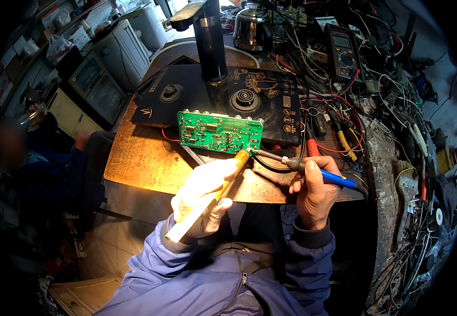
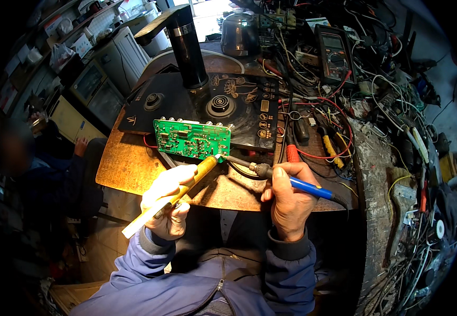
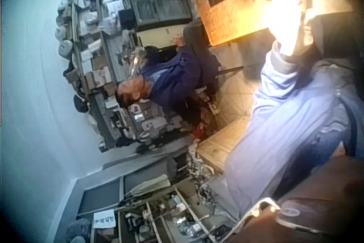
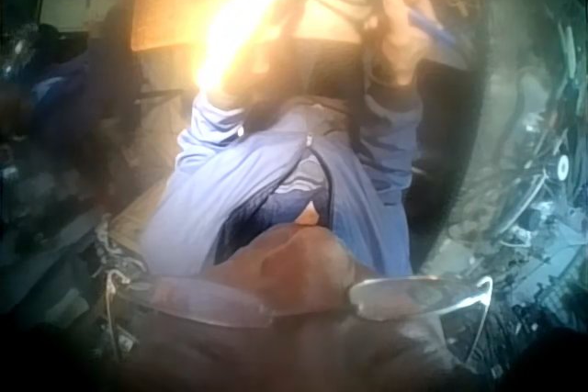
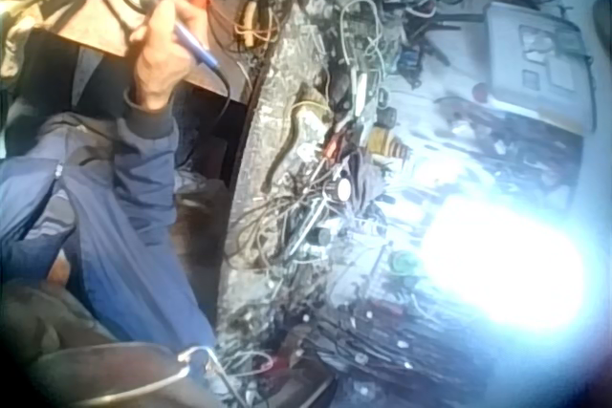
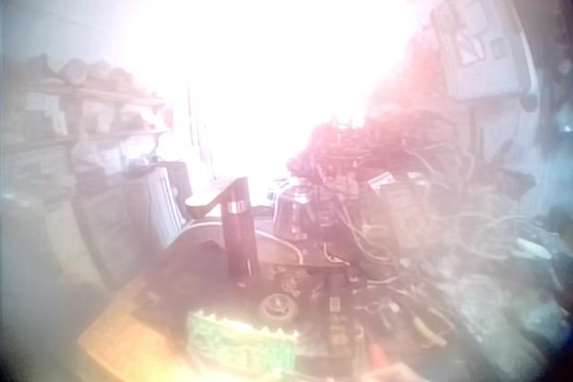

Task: The person uses a soldering iron and a desoldering pump to remove components from a green circuit board. They repeatedly heat solder joints and use the pump to extract molten solder, working across multiple points on the board.

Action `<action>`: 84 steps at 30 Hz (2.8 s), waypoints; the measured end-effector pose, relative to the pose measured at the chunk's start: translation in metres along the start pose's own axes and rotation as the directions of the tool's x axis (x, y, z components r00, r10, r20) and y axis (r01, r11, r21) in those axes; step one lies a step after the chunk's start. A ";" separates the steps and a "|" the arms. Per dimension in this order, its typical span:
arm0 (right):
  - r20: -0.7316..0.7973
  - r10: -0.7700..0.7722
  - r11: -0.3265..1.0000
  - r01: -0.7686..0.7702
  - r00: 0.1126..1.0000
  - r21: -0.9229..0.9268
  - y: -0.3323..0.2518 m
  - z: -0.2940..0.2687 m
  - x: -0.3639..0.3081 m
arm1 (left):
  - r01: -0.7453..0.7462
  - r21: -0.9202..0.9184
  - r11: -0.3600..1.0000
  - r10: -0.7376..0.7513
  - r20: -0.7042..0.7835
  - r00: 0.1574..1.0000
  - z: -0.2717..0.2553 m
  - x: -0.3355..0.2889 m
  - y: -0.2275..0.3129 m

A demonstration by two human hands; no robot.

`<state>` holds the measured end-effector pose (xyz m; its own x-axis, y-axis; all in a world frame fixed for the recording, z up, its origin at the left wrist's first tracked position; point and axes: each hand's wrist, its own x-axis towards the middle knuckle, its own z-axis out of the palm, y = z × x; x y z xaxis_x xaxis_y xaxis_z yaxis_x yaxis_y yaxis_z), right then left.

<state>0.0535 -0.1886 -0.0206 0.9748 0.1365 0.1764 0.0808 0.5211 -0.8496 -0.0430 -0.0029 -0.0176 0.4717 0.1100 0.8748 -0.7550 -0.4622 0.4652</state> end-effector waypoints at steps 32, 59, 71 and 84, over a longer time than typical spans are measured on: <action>-0.114 -0.119 0.987 0.130 0.986 0.095 0.004 -0.002 -0.006 | -0.174 0.278 0.945 0.137 0.147 0.980 0.015 0.023 0.000; -0.027 -0.151 0.988 0.150 0.988 -0.033 0.005 -0.002 -0.007 | 0.019 0.596 0.803 -0.152 0.173 0.973 -0.047 0.088 -0.024; -0.084 -0.132 0.989 0.137 0.988 0.061 0.002 -0.002 -0.007 | 0.159 0.611 0.776 -0.521 0.477 0.707 -0.052 0.126 -0.061; -0.016 -0.142 0.988 0.143 0.990 0.054 0.006 -0.005 -0.009 | 0.189 0.559 0.808 -0.490 0.457 0.743 -0.055 0.117 -0.063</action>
<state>0.0464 -0.1908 -0.0294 0.9567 0.0473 0.2872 0.2077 0.5804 -0.7874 0.0348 0.0876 0.0628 0.9281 -0.0937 0.3603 -0.2661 -0.8439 0.4659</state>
